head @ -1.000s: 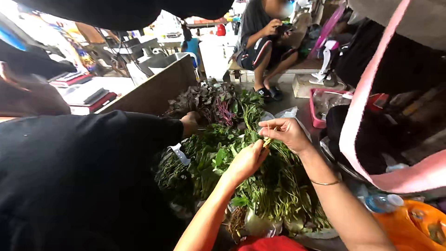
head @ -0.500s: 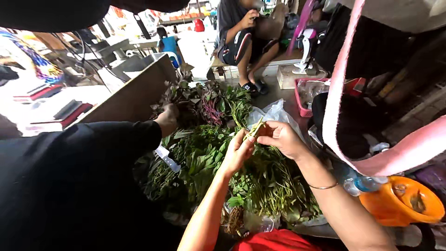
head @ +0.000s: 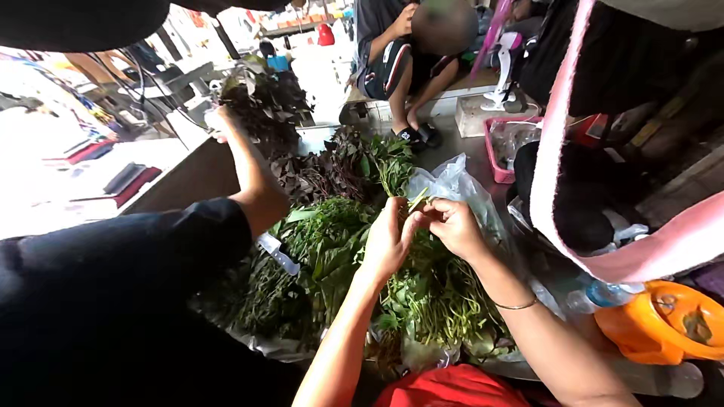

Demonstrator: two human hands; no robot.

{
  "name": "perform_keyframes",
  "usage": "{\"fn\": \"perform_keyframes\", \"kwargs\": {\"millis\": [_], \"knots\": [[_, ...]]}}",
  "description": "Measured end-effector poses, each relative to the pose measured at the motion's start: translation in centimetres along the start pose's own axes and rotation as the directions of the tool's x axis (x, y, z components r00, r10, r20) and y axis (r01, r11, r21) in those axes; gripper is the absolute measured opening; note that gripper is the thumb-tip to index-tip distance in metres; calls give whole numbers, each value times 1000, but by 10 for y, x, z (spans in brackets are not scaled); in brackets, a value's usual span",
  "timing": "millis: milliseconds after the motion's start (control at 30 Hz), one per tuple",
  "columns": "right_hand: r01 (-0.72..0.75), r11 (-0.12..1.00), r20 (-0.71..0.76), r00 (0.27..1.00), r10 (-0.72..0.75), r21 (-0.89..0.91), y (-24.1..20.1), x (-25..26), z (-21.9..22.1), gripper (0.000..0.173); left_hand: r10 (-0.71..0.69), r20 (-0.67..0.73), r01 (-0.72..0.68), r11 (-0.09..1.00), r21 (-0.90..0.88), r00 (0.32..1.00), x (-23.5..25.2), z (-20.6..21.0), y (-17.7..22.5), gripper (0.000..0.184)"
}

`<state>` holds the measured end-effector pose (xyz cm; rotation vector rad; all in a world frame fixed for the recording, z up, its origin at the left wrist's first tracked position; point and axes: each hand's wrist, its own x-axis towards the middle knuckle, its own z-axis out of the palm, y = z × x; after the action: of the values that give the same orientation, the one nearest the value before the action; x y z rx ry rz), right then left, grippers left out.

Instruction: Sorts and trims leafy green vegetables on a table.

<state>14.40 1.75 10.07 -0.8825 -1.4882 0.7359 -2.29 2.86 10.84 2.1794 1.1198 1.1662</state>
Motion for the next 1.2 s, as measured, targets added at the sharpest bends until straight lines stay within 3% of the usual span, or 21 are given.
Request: {"fn": "perform_keyframes", "kwargs": {"millis": [100, 233, 333, 400, 467, 500, 600, 733, 833, 900, 933, 1000, 1067, 1133, 1200], "knots": [[154, 967, -13, 987, -160, -202, 6, -3, 2, 10, 22, -12, -22, 999, 37, 1000, 3, 1, 1, 29], [448, 719, 97, 875, -474, -531, 18, 8, -17, 13, -33, 49, 29, 997, 75, 998, 4, -7, 0, 28], [340, 657, 89, 919, -384, -672, 48, 18, -73, 16, -102, 81, 99, 994, 43, 991, 0, -25, -7, 29], [213, 673, 185, 976, -114, -708, 52, 18, -95, 18, -95, 111, 95, 995, 2, 989, -2, -34, -9, 27], [78, 737, 273, 951, 147, -671, 50, 12, -91, 33, -64, 131, 61, 998, 28, 989, -4, -32, -5, 25], [8, 805, 266, 946, 187, -594, 42, 6, -83, 40, -47, 132, 42, 998, 45, 990, -3, -26, -3, 24], [-102, 966, 182, 972, 147, -237, 8, -8, -46, 40, 27, 119, -39, 994, 98, 992, -6, -5, -1, 22], [-91, 992, -42, 995, 87, -86, 0, -27, -14, 19, 75, 192, -109, 979, 171, 978, -16, 11, 5, 25], [-108, 993, -16, 994, 108, -40, 8, -47, -27, 25, 77, 225, -142, 948, 286, 971, -17, 12, 7, 28], [-189, 981, 13, 982, 189, -39, 13, -66, -61, 45, 17, 192, -92, 915, 394, 981, -8, -15, 15, 31], [-251, 966, -49, 967, 249, -61, 24, -80, -85, 48, -7, 142, -58, 895, 443, 990, -2, -37, 19, 34], [-452, 858, -277, 880, 385, -243, 51, -116, -139, 40, -2, 23, -10, 866, 501, 1000, 6, -88, 31, 39], [-709, 575, -411, 705, 578, -407, 72, -150, -178, 32, 46, -35, -23, 869, 494, 998, 6, -119, 47, 44], [-809, 270, -390, 509, 767, -522, 93, -173, -186, 39, 68, 19, -68, 855, 515, 998, 7, -118, 62, 41], [-791, 167, -369, 446, 816, -588, 128, -195, -179, 54, 76, 149, -140, 862, 487, 986, 10, -81, 77, 31]]}}
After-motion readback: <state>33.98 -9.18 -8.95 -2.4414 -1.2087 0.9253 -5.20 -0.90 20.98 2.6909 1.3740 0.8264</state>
